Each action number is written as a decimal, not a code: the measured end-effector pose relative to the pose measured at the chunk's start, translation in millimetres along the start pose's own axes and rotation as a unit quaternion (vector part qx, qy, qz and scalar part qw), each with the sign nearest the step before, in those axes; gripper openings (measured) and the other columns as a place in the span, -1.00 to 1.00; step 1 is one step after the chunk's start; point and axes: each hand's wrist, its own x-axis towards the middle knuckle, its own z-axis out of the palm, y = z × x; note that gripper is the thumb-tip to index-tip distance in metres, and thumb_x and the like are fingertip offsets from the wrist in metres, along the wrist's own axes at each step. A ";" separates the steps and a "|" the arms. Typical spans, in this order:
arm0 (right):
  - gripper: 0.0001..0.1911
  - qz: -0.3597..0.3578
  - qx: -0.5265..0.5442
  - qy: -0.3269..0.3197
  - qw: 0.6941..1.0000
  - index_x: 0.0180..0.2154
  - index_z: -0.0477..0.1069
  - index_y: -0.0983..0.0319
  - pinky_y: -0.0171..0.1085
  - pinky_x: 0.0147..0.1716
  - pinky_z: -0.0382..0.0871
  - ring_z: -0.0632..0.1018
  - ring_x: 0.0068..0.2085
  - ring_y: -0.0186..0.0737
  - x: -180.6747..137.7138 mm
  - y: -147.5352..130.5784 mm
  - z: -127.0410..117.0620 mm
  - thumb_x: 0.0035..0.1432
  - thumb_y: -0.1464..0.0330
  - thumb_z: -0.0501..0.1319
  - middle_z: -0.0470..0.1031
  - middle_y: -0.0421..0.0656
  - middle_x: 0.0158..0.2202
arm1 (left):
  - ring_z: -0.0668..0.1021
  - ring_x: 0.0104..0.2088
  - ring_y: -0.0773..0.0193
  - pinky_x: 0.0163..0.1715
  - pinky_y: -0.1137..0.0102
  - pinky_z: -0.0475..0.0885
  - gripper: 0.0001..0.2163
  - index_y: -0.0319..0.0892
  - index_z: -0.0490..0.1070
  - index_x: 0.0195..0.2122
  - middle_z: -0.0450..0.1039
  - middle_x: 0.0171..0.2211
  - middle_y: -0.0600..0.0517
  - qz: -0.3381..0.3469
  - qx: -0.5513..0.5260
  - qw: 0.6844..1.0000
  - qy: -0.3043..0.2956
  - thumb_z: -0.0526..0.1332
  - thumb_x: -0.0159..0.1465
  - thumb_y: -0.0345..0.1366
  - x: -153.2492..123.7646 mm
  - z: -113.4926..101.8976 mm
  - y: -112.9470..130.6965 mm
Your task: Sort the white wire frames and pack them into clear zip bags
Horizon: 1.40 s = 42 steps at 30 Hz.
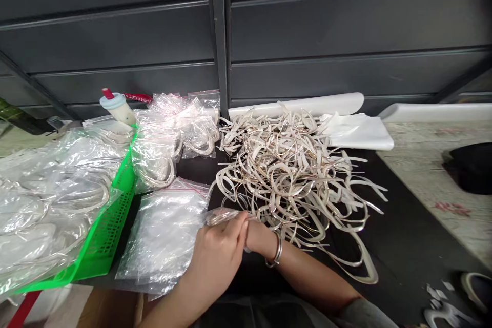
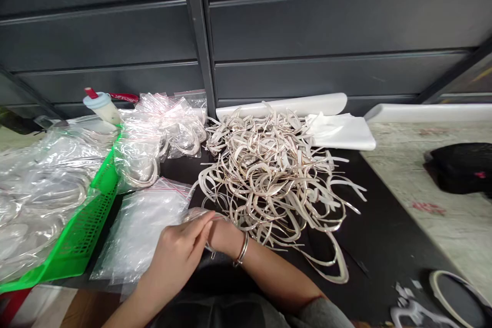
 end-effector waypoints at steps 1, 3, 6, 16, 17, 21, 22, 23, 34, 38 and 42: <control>-0.81 -0.020 -0.006 -0.021 1.000 -0.34 0.49 0.33 -0.34 -0.19 0.41 0.52 -0.27 -0.24 3.2 -1.9 -6.6 0.09 0.55 0.10 0.55 -0.08 -0.29 | 0.60 -0.51 0.26 -0.47 0.40 0.48 -0.73 -0.23 0.43 -0.08 0.60 -0.37 -0.04 -0.010 -0.002 1.000 0.018 -0.01 0.31 -0.37 -0.5 -3.3 -3.0; -0.80 -0.066 -0.010 -0.040 0.997 -0.34 0.47 0.34 -0.33 -0.16 0.39 0.50 -0.27 -0.26 8.3 -10.0 -23.7 0.11 0.57 0.08 0.54 -0.09 -0.29 | 0.61 -0.47 0.27 -0.43 0.43 0.48 -0.74 -0.22 0.45 -0.11 0.60 -0.32 -0.04 -0.033 0.004 0.998 0.052 0.00 0.31 -0.37 -1.3 -11.7 -10.2; -0.77 -0.115 -0.023 0.019 0.993 -0.32 0.42 0.33 -0.29 -0.09 0.34 0.46 -0.22 -0.26 6.0 -29.5 -52.9 0.21 0.55 -0.01 0.49 -0.09 -0.28 | 0.60 -0.47 0.30 -0.45 0.48 0.43 -0.77 -0.23 0.48 -0.19 0.60 -0.35 -0.01 -0.074 0.022 0.992 0.102 0.05 0.29 -0.34 -2.3 -27.3 -24.0; -0.83 -0.103 -0.129 0.236 0.958 -0.36 0.37 0.26 -0.13 -0.14 0.28 0.36 -0.16 -0.16 -7.7 -40.6 -74.1 0.24 0.47 0.04 0.35 -0.06 -0.27 | 0.36 -0.63 0.44 -0.61 0.54 0.23 -0.83 -0.16 0.53 -0.35 0.32 -0.68 0.17 -0.271 -0.104 0.931 0.221 0.16 0.22 -0.25 -19.6 -53.2 -68.0; -0.84 -0.104 -0.099 0.264 0.954 -0.36 0.36 0.25 -0.13 -0.12 0.29 0.35 -0.13 -0.15 -4.8 -38.4 -72.2 0.24 0.46 0.04 0.33 -0.04 -0.22 | 0.39 -0.58 0.42 -0.57 0.53 0.25 -0.84 -0.15 0.53 -0.37 0.38 -0.62 0.15 -0.266 -0.111 0.929 0.230 0.16 0.22 -0.26 -21.2 -53.4 -70.8; -0.86 -0.106 0.055 0.291 0.949 -0.30 0.33 0.25 -0.25 -0.16 0.34 0.41 -0.17 -0.25 4.4 -32.1 -66.1 0.25 0.46 0.02 0.32 -0.05 -0.19 | 0.37 -0.50 0.39 -0.51 0.50 0.25 -0.87 -0.12 0.53 -0.46 0.35 -0.54 0.11 -0.204 -0.139 0.941 0.233 0.20 0.18 -0.30 -21.5 -52.8 -82.8; -0.87 -0.103 0.082 0.294 0.947 -0.30 0.32 0.24 -0.27 -0.19 0.35 0.42 -0.20 -0.27 5.8 -30.7 -64.2 0.25 0.46 0.02 0.34 -0.08 -0.23 | 0.37 -0.49 0.38 -0.49 0.50 0.26 -0.89 -0.12 0.53 -0.47 0.32 -0.53 0.11 -0.187 -0.146 0.945 0.225 0.23 0.15 -0.31 -20.7 -51.3 -85.7; -0.87 -0.099 0.103 0.299 0.944 -0.31 0.32 0.24 -0.28 -0.22 0.35 0.42 -0.24 -0.28 7.1 -29.1 -62.1 0.25 0.46 0.02 0.35 -0.10 -0.28 | 0.38 -0.45 0.36 -0.44 0.49 0.29 -0.93 -0.12 0.53 -0.48 0.32 -0.51 0.10 -0.172 -0.160 0.948 0.213 0.26 0.11 -0.31 -20.0 -49.0 -88.3; -0.85 -0.042 0.155 0.280 0.947 -0.43 0.30 0.23 -0.34 -0.39 0.28 0.40 -0.41 -0.34 1.3 -15.0 -53.3 0.21 0.44 0.07 0.36 -0.22 -0.47 | 0.50 -0.53 0.34 -0.47 0.45 0.41 -0.94 -0.16 0.47 -0.41 0.47 -0.54 0.11 -0.271 -0.399 0.848 0.220 0.24 0.15 -0.31 -23.6 -14.9 -84.0; -0.93 -0.020 0.078 0.281 0.956 -0.31 0.32 0.23 -0.29 -0.31 0.29 0.44 -0.36 -0.29 -4.0 -19.0 -57.7 0.21 0.39 0.08 0.43 -0.18 -0.40 | 0.50 -0.53 0.36 -0.50 0.51 0.37 -0.97 -0.15 0.45 -0.42 0.46 -0.56 0.13 -0.260 -0.347 0.876 0.210 0.25 0.15 -0.34 -19.9 -18.4 -77.3; -0.85 -0.022 -0.053 0.284 0.957 -0.18 0.33 0.22 -0.07 0.02 0.08 0.46 -0.23 -0.21 -2.9 -35.3 -60.4 0.21 0.34 0.12 0.49 -0.13 -0.29 | 0.49 -0.48 0.38 -0.46 0.51 0.37 -0.96 -0.14 0.46 -0.39 0.47 -0.49 0.12 -0.195 -0.275 0.926 0.172 0.22 0.17 -0.38 -13.7 -22.6 -64.6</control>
